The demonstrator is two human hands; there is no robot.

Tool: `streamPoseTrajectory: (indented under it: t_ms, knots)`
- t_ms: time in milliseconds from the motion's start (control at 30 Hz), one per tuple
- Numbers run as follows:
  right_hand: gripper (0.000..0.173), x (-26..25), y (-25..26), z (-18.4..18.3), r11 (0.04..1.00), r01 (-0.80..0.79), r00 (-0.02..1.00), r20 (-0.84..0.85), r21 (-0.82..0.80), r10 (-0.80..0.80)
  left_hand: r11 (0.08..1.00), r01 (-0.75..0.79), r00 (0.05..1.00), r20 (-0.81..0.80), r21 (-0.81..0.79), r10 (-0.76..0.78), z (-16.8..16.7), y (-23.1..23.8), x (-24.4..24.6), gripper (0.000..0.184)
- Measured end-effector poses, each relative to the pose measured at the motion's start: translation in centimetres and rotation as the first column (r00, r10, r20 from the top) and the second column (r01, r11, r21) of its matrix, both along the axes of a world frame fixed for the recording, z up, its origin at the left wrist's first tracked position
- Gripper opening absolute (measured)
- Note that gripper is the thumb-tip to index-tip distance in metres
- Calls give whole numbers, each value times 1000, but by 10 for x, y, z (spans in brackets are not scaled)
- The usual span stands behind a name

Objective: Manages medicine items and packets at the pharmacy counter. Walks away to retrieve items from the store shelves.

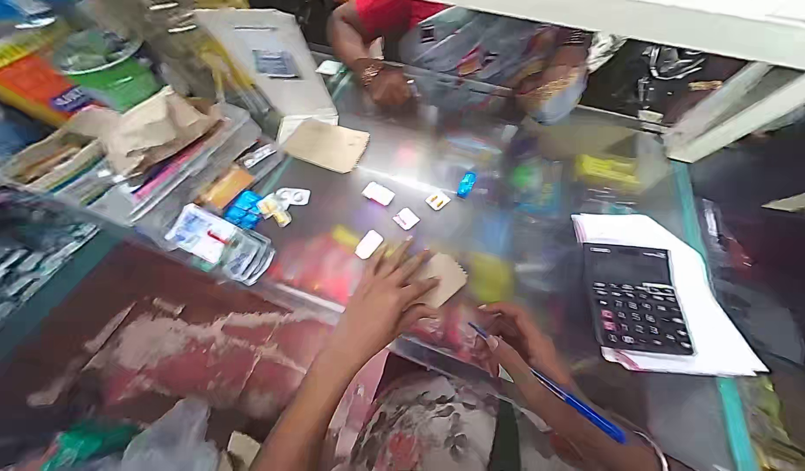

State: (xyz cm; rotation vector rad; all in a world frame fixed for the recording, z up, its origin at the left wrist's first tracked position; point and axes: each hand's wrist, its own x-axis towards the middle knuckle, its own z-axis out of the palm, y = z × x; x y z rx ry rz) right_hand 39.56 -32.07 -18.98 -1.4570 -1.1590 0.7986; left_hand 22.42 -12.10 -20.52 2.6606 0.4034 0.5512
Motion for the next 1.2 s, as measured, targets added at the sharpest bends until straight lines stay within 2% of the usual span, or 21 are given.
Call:
streamPoseTrajectory:
  t_ms: [67, 133, 300, 433, 500, 633, 800, 867, 967, 1033, 1100, 1200]
  knots:
    - [31, -3, 12, -4, 1000, -16, 999, 50, 1, 16, 997, 39, 997, -64, -73, -43, 0, 9, -4, 44]
    - [20, -3, 25, -4, 1000, -1, 999, 42, 4, 1, 988, 50, 995, -80, -143, -62, -1, 14, -5, 48]
    - [8, -3, 53, -5, 1000, -6, 994, 105, 9, 5, 987, 64, 998, -13, -150, -67, -7, 15, -5, 47]
    - [18, -7, 67, -13, 998, -25, 967, 253, 54, 11, 984, 68, 997, -31, -166, -74, -5, 15, -5, 48]
    - [17, -6, 70, -18, 994, -58, 956, 292, 92, 29, 983, 71, 996, -37, -169, -78, -5, 16, -5, 47]
    - [11, -5, 71, -20, 992, -57, 952, 304, 111, 21, 985, 67, 997, -22, -160, -72, -6, 16, -4, 46]
    - [13, -9, 66, -14, 995, -29, 968, 252, 99, 3, 989, 49, 999, -6, -139, -50, -10, 14, -7, 45]
    - [15, -7, 52, -4, 987, -5, 945, 324, 160, -48, 994, 48, 999, 29, -102, -45, -13, 14, -5, 47]
    - [18, 13, 21, 7, 949, 29, 844, 501, 314, -191, 998, 52, 995, 82, -43, -49, -22, 15, -1, 52]
    - [30, 33, -13, 14, 933, 149, 762, 563, 327, -319, 997, 71, 994, 85, -28, -68, -24, 11, 2, 55]
    - [38, 56, -51, 22, 882, 318, 602, 644, 349, -472, 994, 108, 991, 77, -20, -106, -23, 2, 11, 55]
    - [21, 92, -100, 27, 771, 485, 298, 751, 413, -589, 983, 178, 982, 74, -42, -174, -20, -19, 28, 53]
